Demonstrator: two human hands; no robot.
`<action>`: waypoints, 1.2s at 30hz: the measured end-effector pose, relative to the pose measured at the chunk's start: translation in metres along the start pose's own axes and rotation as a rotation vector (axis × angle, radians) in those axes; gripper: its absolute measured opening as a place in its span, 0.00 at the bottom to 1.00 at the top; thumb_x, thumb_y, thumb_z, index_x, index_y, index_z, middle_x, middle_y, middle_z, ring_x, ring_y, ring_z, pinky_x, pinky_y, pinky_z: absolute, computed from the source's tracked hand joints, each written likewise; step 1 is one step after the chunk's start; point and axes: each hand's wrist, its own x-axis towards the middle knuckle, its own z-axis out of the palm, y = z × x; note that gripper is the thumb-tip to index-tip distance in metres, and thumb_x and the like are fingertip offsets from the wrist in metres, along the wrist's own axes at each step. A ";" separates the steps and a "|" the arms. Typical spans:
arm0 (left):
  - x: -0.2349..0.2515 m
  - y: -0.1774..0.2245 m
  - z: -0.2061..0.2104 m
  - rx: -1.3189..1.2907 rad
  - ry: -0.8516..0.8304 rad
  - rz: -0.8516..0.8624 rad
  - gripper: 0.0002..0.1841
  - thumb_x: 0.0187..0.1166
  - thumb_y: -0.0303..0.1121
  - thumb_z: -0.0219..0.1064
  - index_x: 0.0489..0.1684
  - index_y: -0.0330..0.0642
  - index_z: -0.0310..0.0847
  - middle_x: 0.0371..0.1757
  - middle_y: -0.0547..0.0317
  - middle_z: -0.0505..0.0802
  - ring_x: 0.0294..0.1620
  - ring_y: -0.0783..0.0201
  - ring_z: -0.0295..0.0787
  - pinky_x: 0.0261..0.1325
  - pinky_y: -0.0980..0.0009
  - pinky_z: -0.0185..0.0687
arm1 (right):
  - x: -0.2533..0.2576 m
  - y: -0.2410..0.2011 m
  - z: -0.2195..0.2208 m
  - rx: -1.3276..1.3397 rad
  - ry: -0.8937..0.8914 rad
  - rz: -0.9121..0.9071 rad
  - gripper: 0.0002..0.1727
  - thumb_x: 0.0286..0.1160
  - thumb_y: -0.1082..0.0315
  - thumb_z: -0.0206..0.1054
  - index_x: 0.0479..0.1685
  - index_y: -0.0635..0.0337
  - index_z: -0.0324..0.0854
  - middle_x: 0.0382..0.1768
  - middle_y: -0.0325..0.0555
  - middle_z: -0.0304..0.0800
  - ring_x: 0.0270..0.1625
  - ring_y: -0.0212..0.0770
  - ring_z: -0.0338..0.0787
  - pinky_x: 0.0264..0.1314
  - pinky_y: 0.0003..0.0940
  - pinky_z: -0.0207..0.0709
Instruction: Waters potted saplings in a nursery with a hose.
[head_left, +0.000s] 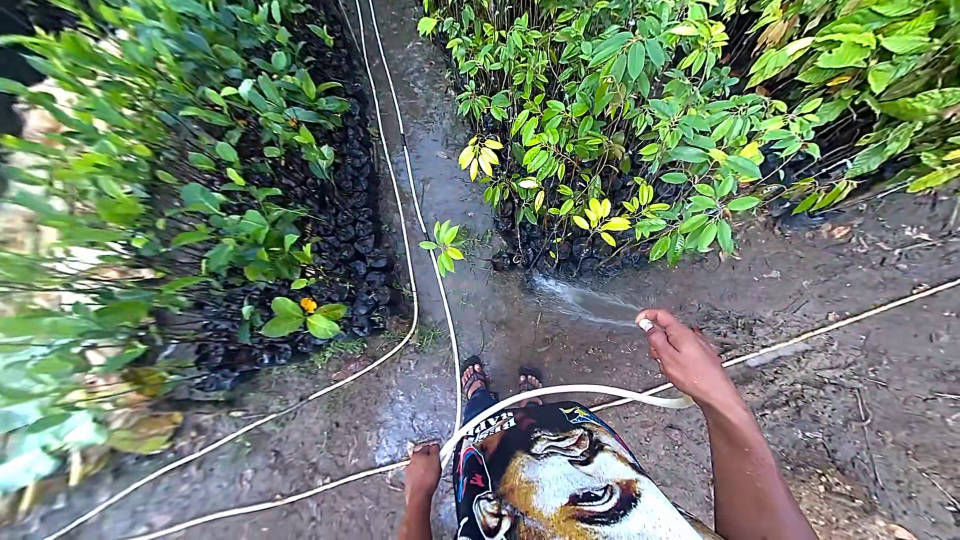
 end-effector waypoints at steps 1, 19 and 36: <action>-0.001 0.001 0.000 0.001 -0.002 -0.002 0.26 0.95 0.45 0.47 0.53 0.33 0.89 0.56 0.32 0.92 0.64 0.35 0.88 0.68 0.33 0.76 | 0.001 0.000 0.000 0.001 0.001 -0.006 0.20 0.92 0.57 0.45 0.66 0.49 0.80 0.22 0.40 0.76 0.22 0.41 0.77 0.28 0.46 0.72; -0.014 -0.006 0.005 -0.108 0.033 -0.025 0.27 0.95 0.45 0.44 0.56 0.34 0.89 0.55 0.32 0.93 0.63 0.34 0.89 0.67 0.33 0.77 | 0.005 -0.008 0.000 0.081 0.079 -0.093 0.20 0.91 0.57 0.45 0.65 0.52 0.80 0.19 0.36 0.72 0.17 0.36 0.72 0.22 0.41 0.70; 0.006 -0.037 -0.006 -0.094 -0.035 -0.022 0.27 0.94 0.45 0.46 0.55 0.33 0.89 0.57 0.31 0.92 0.65 0.35 0.88 0.69 0.33 0.76 | -0.005 -0.037 0.021 0.058 0.141 -0.083 0.21 0.90 0.56 0.45 0.66 0.53 0.80 0.18 0.36 0.70 0.16 0.37 0.71 0.21 0.42 0.69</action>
